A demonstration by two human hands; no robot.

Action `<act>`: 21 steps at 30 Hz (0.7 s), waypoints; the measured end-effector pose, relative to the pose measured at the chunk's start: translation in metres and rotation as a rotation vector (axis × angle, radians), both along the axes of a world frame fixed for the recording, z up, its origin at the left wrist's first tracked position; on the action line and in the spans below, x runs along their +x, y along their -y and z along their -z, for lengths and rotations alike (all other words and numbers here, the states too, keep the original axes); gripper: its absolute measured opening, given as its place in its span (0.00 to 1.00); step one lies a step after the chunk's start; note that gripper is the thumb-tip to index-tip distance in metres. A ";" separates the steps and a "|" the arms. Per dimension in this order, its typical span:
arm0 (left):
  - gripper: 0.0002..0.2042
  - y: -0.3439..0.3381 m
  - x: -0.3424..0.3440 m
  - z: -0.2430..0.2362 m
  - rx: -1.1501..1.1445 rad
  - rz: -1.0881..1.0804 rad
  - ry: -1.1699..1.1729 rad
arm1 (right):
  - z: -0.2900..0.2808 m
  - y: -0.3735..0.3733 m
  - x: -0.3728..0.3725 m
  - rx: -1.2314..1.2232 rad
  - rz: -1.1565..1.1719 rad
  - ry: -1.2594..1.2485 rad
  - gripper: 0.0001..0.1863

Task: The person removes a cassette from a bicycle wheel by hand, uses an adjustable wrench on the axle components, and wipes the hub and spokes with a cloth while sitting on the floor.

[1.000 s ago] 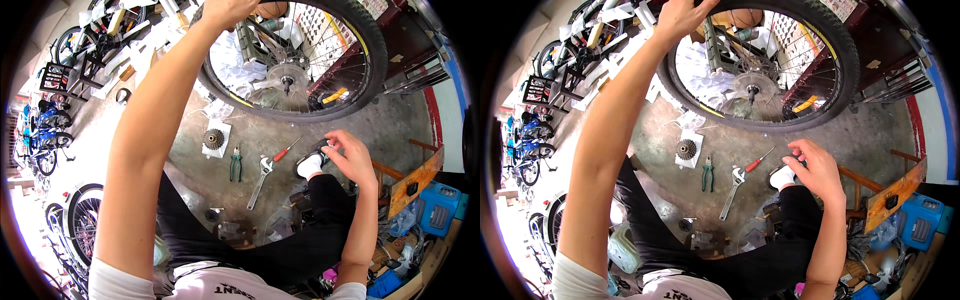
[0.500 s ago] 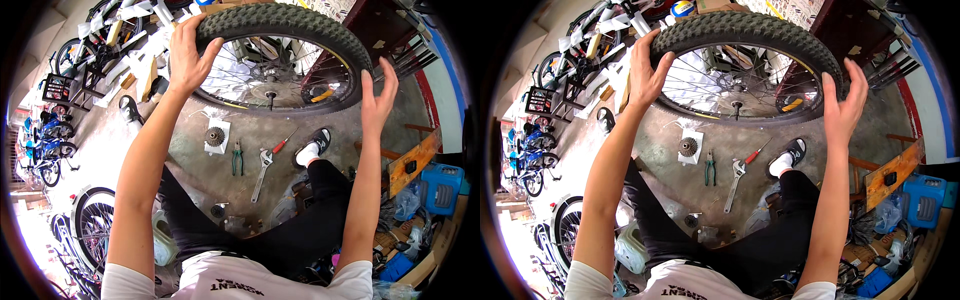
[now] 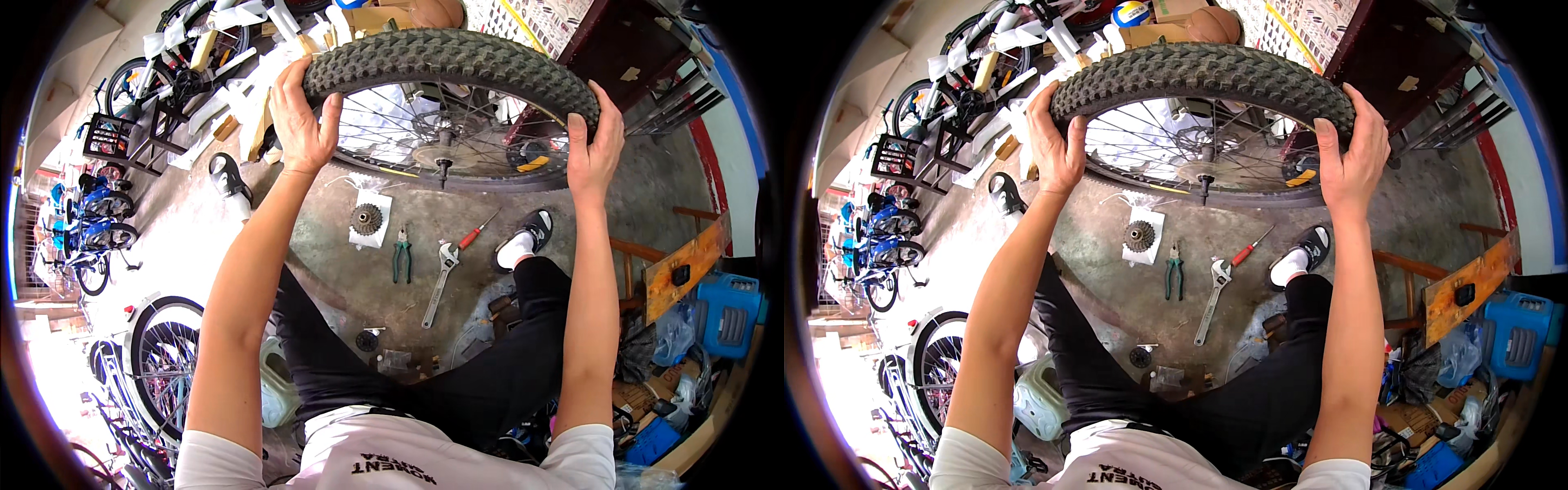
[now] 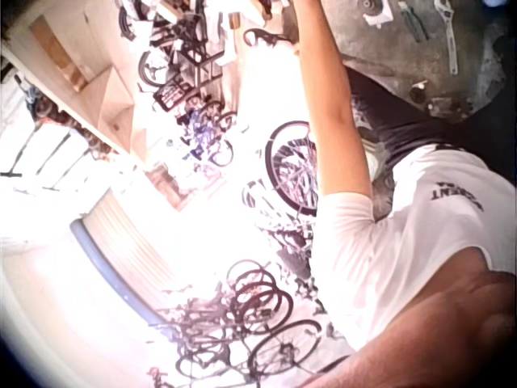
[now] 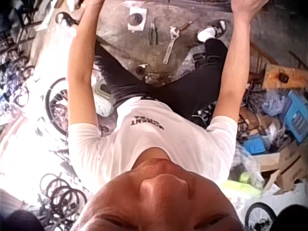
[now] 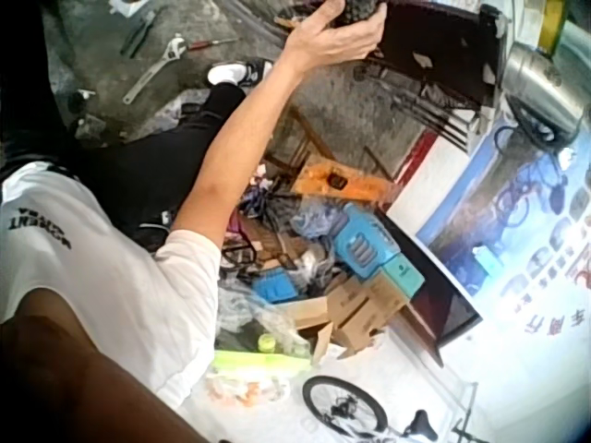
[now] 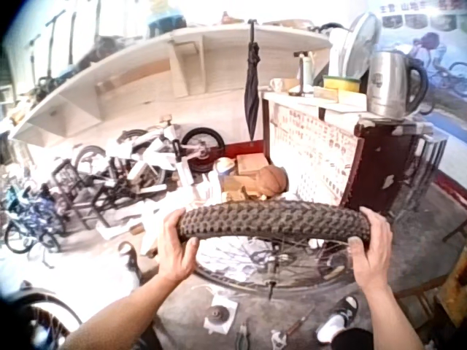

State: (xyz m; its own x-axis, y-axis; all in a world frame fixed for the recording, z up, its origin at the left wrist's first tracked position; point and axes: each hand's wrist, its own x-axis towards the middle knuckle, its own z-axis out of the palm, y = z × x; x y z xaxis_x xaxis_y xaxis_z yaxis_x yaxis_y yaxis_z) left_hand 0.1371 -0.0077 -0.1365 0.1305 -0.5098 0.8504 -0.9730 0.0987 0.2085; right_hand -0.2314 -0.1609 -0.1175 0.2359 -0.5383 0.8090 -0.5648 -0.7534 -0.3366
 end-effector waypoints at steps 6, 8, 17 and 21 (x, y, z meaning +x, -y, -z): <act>0.30 -0.001 0.004 0.003 0.002 0.009 -0.029 | -0.003 0.000 0.007 -0.041 0.005 -0.006 0.29; 0.30 -0.002 0.006 0.004 0.001 0.009 -0.019 | 0.000 -0.001 0.009 -0.034 0.009 -0.012 0.29; 0.29 -0.001 -0.003 -0.006 0.050 -0.049 -0.019 | 0.001 0.007 0.007 -0.007 0.034 0.007 0.31; 0.29 -0.010 -0.027 0.001 0.015 -0.169 -0.044 | 0.001 0.008 0.011 0.001 0.063 0.023 0.30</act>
